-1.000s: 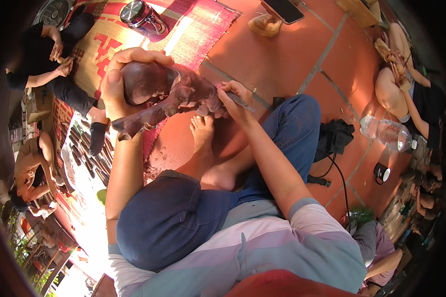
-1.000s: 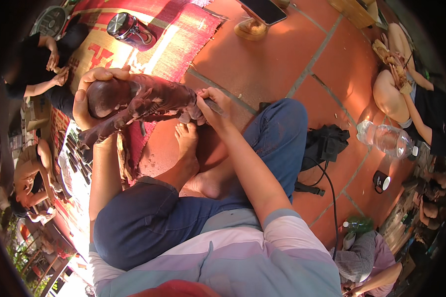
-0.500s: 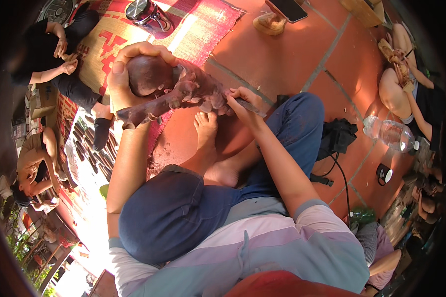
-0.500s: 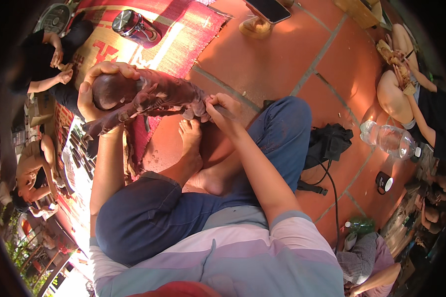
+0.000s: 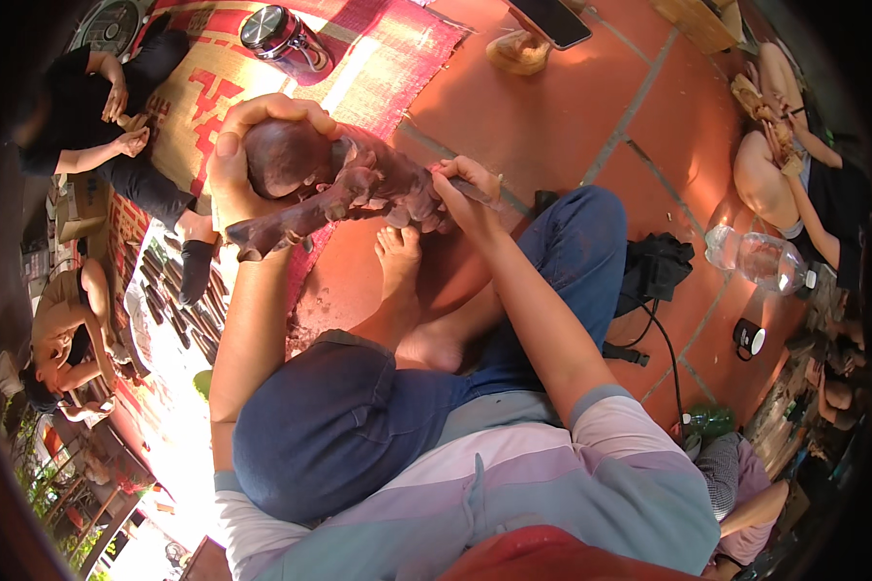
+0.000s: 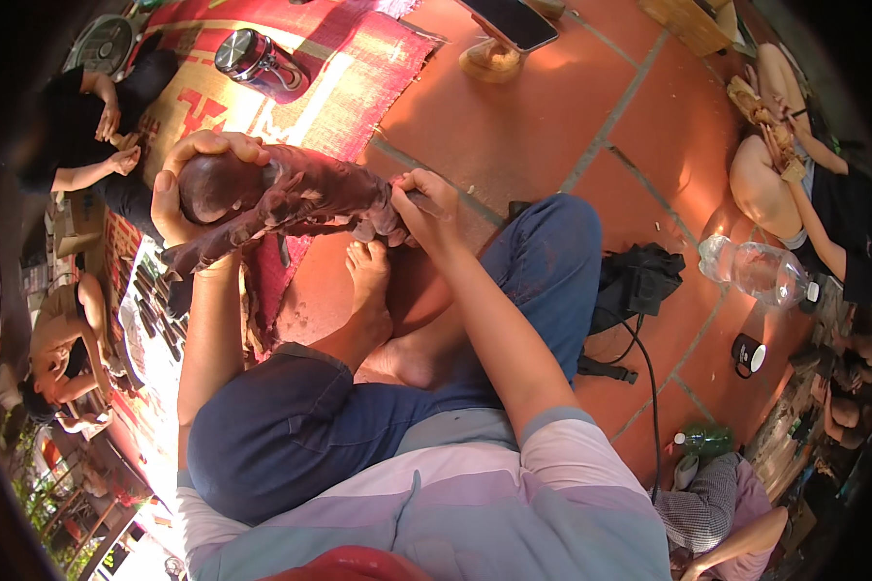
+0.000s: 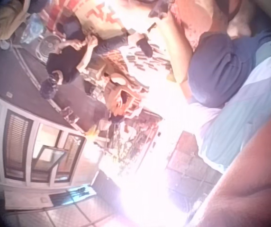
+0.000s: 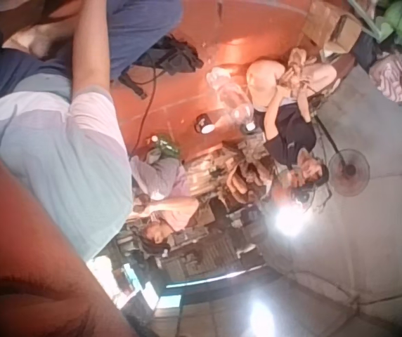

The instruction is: The person sits cross-legged on the floor and carves a dark, elongated piece of wood using a small knife. They hold the wood in their left hand and use the knife in their right hand to shape and smooth the surface, occasionally rotating the object to access different areas.

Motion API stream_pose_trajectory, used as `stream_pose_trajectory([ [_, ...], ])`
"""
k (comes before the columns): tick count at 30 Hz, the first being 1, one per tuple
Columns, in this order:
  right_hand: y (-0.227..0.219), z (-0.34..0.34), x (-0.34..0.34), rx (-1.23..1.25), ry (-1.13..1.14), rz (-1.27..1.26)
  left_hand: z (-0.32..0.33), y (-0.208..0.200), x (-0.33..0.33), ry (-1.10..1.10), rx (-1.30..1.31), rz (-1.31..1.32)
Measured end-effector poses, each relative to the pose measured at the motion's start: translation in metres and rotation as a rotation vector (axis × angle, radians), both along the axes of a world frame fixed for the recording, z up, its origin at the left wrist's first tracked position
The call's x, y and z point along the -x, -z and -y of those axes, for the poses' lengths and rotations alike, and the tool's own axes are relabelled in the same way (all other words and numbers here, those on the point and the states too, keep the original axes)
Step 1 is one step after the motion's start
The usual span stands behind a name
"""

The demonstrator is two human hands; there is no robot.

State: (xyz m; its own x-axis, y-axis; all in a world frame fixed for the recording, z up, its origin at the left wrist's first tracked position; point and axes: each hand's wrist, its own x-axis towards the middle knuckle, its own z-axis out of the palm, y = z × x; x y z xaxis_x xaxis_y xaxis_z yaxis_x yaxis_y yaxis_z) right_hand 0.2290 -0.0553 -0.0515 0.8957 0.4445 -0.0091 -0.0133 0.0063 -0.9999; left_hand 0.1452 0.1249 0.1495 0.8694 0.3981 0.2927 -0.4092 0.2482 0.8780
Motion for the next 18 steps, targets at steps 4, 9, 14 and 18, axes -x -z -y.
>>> stream_pose_trajectory([
  [4,-0.011,0.013,0.014,0.126,-0.037,0.261,0.0,-0.001,0.005,-0.037,-0.014,-0.014],
  [9,0.001,0.003,0.004,0.015,-0.01,0.063,0.003,-0.001,0.002,-0.001,0.075,-0.004],
  [14,-0.015,0.021,0.021,0.107,-0.073,0.192,0.001,-0.001,0.003,-0.098,-0.029,-0.033],
  [18,-0.003,0.002,0.012,0.0,0.05,0.09,0.003,-0.004,-0.001,-0.053,0.023,0.003],
])
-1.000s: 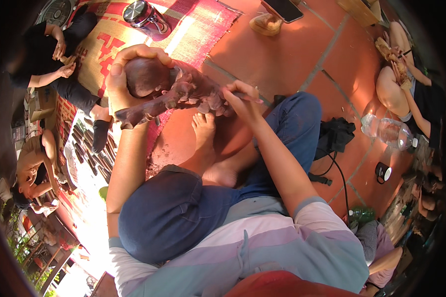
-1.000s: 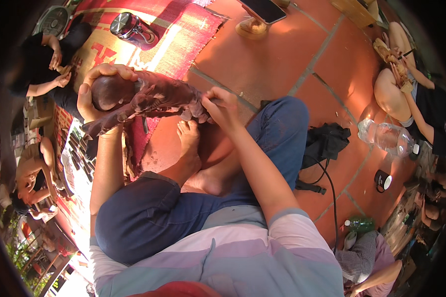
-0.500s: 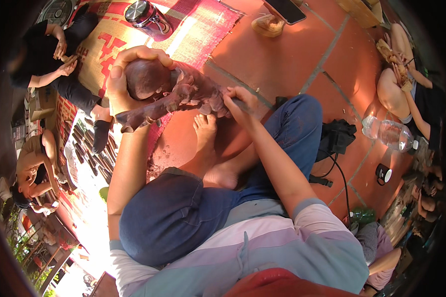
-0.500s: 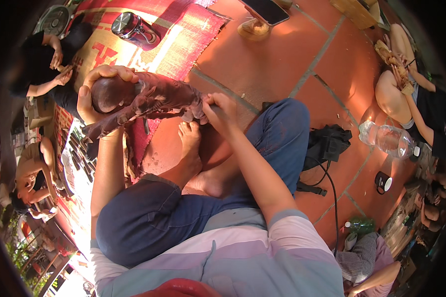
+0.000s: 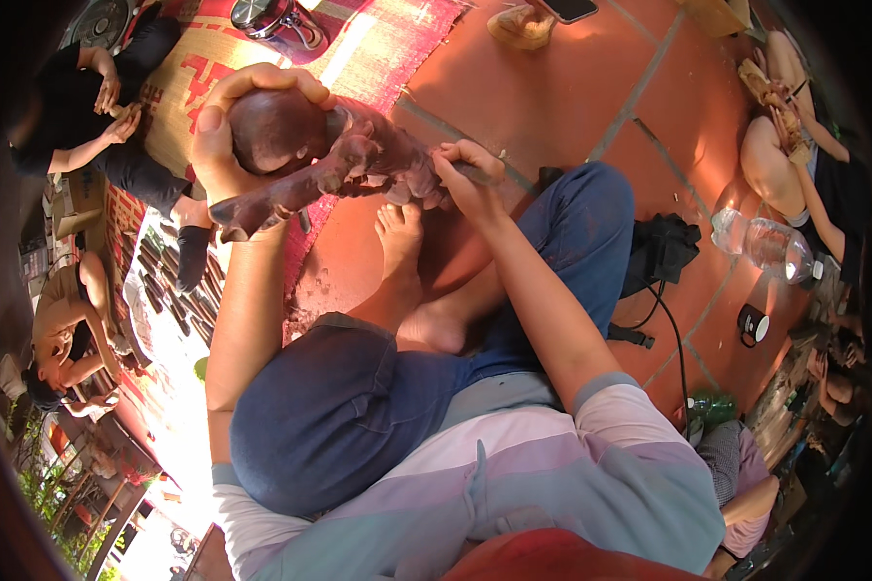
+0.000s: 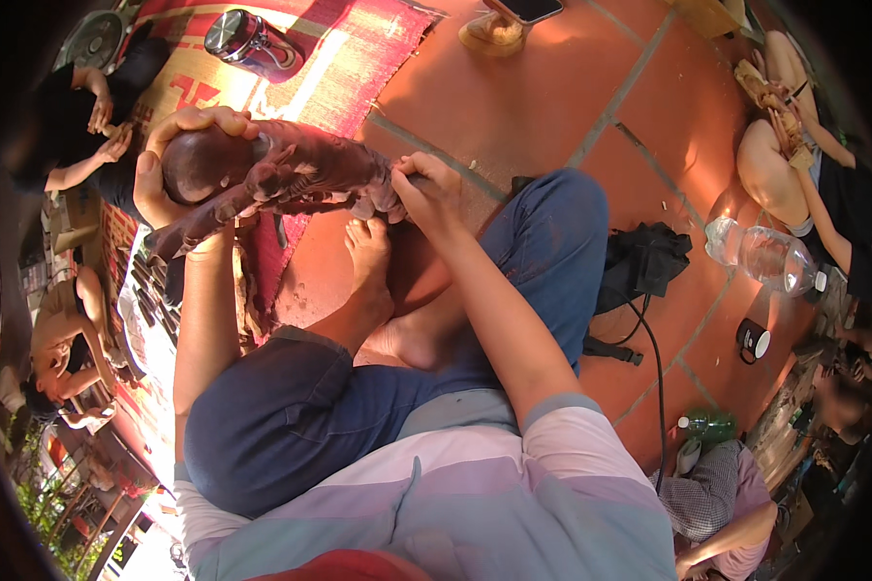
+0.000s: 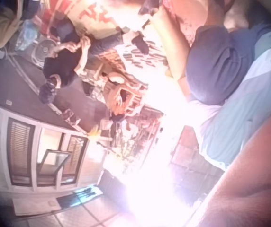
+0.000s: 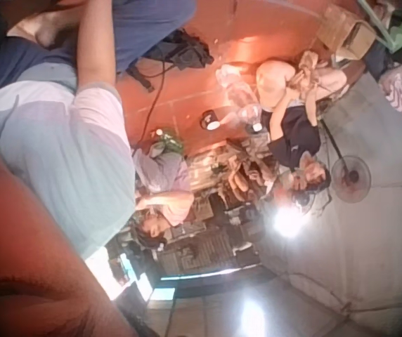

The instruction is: The person sits cross-legged on the floor and carves a dark, elongated piece of wood using a small knife. They hold the wood in their left hand and use the knife in their right hand to shape and smooth the surface, occasionally rotating the object to access different areas.

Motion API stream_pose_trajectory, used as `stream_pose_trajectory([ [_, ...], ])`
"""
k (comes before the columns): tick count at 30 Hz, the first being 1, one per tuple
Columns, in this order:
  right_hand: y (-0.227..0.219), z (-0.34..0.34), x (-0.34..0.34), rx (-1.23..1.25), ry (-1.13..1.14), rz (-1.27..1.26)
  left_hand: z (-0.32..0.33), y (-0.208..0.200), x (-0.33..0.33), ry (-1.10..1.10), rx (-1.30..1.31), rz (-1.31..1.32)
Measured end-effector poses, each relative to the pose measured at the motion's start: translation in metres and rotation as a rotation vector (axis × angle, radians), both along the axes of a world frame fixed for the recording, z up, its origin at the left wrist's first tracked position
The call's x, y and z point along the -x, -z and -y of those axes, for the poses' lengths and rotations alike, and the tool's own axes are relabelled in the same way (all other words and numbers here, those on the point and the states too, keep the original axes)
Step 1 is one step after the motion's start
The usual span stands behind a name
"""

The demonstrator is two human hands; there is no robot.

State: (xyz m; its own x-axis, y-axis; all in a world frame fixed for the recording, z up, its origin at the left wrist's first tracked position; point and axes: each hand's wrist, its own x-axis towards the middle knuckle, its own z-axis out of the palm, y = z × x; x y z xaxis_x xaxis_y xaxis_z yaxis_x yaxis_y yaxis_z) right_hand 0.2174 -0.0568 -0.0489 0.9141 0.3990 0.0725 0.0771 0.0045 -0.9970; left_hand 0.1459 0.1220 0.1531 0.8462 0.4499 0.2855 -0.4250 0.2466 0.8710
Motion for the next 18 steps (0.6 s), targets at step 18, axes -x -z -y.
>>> stream_pose_trajectory([
  [18,-0.002,0.005,0.005,0.092,0.032,0.16,-0.003,0.003,0.001,0.034,-0.005,0.015],
])
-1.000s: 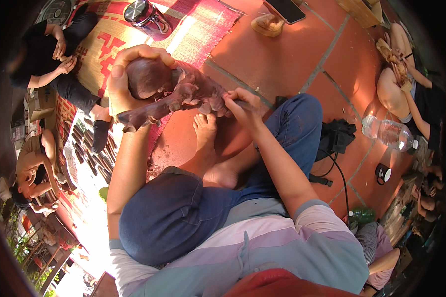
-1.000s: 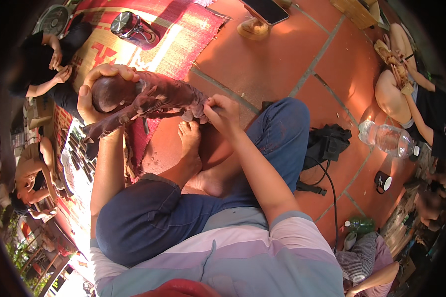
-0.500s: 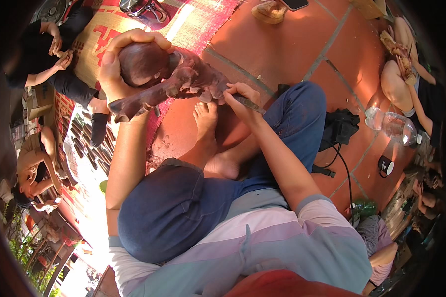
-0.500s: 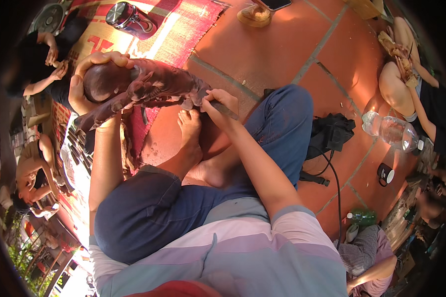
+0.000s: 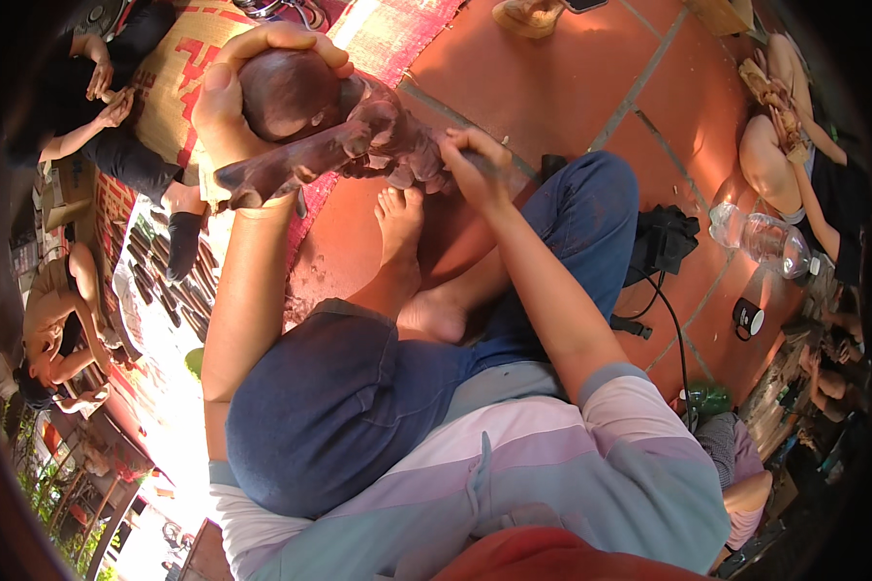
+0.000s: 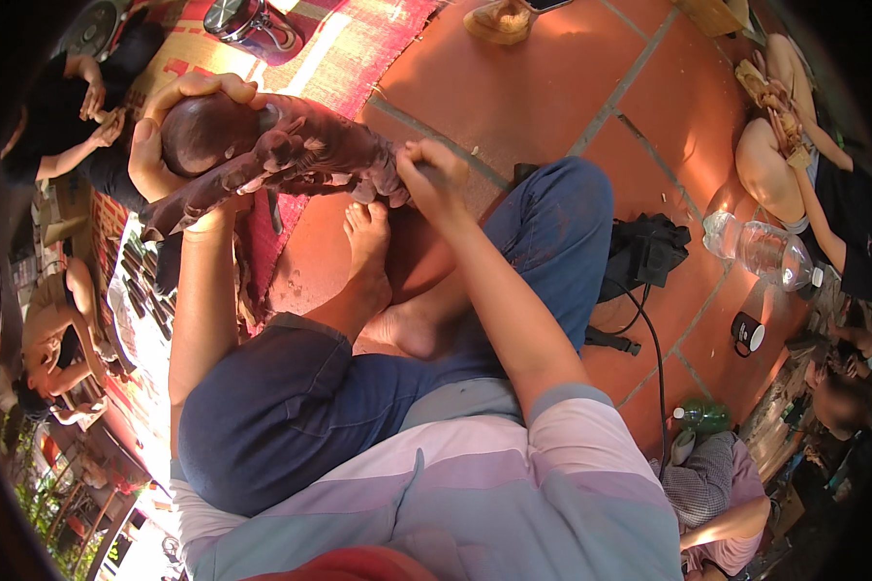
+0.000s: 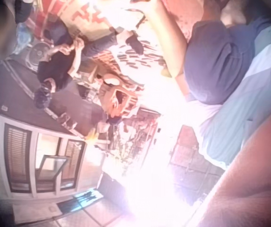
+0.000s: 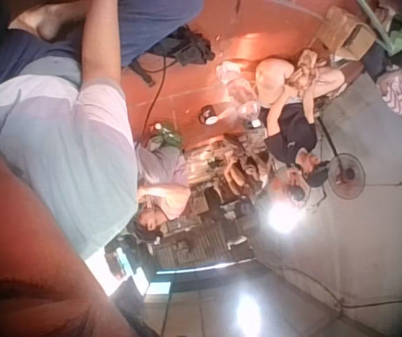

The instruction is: The person sits cross-legged on the floor and carves a dark, elongated piece of wood using a small knife. They hold the wood in their left hand and use the knife in their right hand to shape and smooth the surface, occasionally rotating the object to access different areas.

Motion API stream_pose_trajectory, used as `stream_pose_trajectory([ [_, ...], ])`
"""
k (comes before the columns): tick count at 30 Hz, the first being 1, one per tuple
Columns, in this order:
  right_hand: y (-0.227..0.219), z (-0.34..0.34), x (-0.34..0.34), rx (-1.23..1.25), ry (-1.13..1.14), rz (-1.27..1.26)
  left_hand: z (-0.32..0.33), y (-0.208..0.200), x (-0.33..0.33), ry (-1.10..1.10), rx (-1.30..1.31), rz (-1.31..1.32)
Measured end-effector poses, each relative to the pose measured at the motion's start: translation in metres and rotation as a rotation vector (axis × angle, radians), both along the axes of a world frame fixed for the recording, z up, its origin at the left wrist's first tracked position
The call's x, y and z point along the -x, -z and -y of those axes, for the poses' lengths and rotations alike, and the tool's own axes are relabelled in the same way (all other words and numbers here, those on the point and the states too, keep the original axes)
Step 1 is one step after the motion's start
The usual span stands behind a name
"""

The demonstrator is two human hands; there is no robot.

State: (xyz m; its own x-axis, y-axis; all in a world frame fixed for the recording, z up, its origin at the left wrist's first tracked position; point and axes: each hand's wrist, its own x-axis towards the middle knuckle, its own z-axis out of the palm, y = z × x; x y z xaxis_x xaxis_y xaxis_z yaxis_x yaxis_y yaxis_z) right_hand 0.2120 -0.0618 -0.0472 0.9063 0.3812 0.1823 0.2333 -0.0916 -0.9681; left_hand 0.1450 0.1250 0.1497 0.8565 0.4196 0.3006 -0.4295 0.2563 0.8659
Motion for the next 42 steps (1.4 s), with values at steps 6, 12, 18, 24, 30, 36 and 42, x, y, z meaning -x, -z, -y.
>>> stream_pose_trajectory([
  [6,-0.003,-0.009,-0.011,-0.006,0.02,-0.117,-0.009,0.008,-0.001,0.063,0.049,0.061],
  [12,-0.012,0.003,-0.009,0.019,-0.045,-0.252,0.003,-0.001,-0.003,-0.063,-0.02,-0.018],
  [18,0.014,0.012,0.003,-0.044,-0.089,-0.06,0.002,0.0,-0.003,-0.053,-0.014,0.032],
  [24,-0.005,0.004,-0.001,-0.016,-0.037,-0.075,0.0,-0.004,-0.004,0.0,-0.013,0.022],
  [30,-0.003,0.002,0.004,-0.067,-0.017,-0.13,-0.002,0.0,-0.001,-0.03,-0.046,0.023],
  [36,-0.001,0.008,0.02,-0.075,-0.123,0.065,-0.001,0.001,0.001,-0.019,0.015,0.04],
  [42,0.007,0.004,0.011,0.027,-0.034,0.244,0.003,-0.003,-0.004,0.005,0.034,0.055],
])
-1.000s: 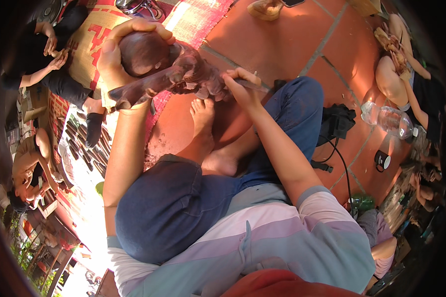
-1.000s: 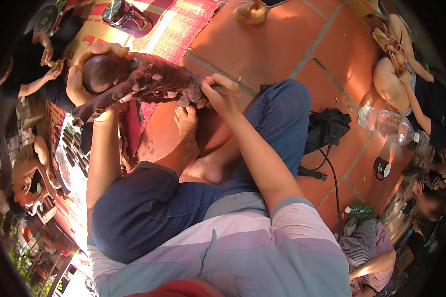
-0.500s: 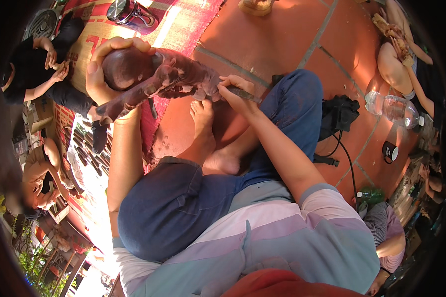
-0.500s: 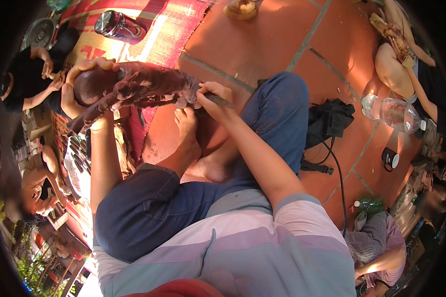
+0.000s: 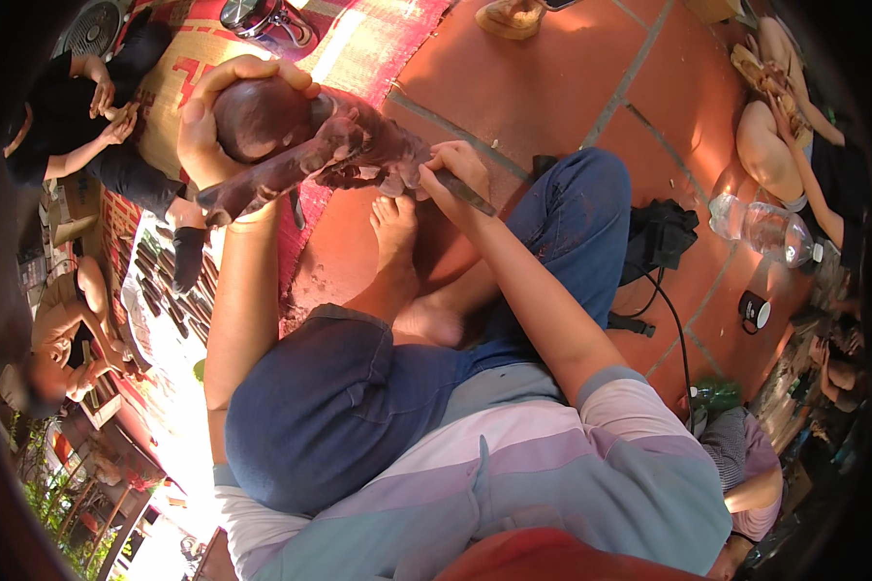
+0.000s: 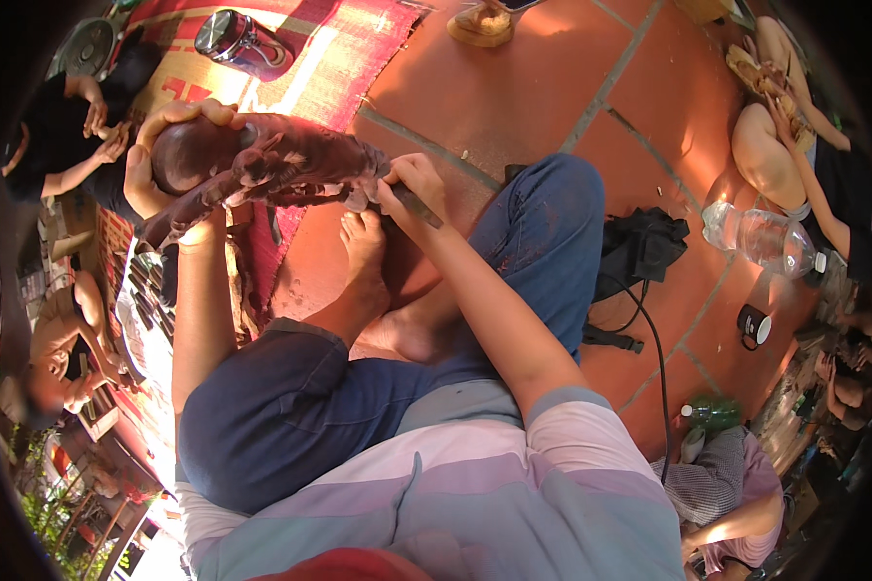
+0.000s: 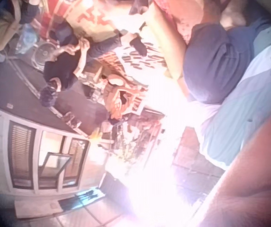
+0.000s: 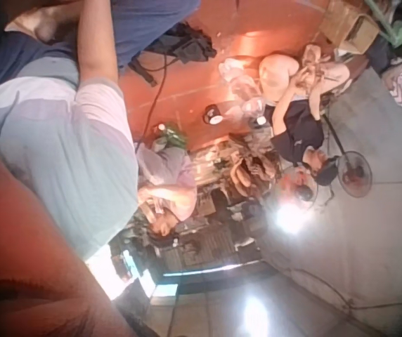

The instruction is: The person sits cross-legged on the floor and carves a dark, elongated piece of wood using a small knife. They hold the wood in their left hand and use the knife in their right hand to shape and smooth the surface, occasionally rotating the object to access different areas.

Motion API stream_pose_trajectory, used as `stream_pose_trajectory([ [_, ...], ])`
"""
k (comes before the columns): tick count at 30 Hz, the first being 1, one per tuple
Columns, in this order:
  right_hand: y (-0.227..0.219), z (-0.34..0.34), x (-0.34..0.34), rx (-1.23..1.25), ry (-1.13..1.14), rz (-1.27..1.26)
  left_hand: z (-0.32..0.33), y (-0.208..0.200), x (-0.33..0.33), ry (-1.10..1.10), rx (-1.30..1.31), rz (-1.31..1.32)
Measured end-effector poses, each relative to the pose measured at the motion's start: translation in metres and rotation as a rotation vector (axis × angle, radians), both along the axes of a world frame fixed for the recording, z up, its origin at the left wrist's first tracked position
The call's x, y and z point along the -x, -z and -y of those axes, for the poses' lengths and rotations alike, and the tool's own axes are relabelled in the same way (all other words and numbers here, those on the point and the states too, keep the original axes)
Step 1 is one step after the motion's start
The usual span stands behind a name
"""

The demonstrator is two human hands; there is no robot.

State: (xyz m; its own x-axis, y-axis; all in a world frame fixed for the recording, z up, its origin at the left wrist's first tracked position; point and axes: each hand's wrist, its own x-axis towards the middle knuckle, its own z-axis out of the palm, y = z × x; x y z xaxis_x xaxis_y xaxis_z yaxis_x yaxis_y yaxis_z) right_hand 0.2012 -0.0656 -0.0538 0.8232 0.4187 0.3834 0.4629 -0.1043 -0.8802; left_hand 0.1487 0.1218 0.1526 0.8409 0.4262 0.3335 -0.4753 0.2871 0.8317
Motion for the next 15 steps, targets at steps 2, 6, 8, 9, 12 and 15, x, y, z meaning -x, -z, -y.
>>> stream_pose_trajectory([
  [2,-0.011,0.009,0.002,0.051,-0.06,0.01,-0.001,0.004,0.0,-0.06,-0.046,-0.052],
  [6,-0.008,0.012,0.002,0.123,-0.113,0.006,-0.005,0.007,0.003,-0.056,-0.002,-0.066],
  [8,-0.006,0.007,0.005,0.129,-0.076,0.023,-0.004,0.005,0.004,-0.083,-0.045,-0.083],
  [9,-0.006,0.013,0.005,0.138,-0.093,0.016,-0.003,0.006,0.003,-0.092,-0.047,-0.084],
  [12,-0.018,0.02,0.006,0.109,-0.089,-0.034,0.0,0.004,0.0,-0.218,-0.25,-0.128],
  [15,-0.009,0.014,0.003,-0.002,-0.138,0.026,-0.023,0.014,0.005,-0.252,-0.431,-0.162],
])
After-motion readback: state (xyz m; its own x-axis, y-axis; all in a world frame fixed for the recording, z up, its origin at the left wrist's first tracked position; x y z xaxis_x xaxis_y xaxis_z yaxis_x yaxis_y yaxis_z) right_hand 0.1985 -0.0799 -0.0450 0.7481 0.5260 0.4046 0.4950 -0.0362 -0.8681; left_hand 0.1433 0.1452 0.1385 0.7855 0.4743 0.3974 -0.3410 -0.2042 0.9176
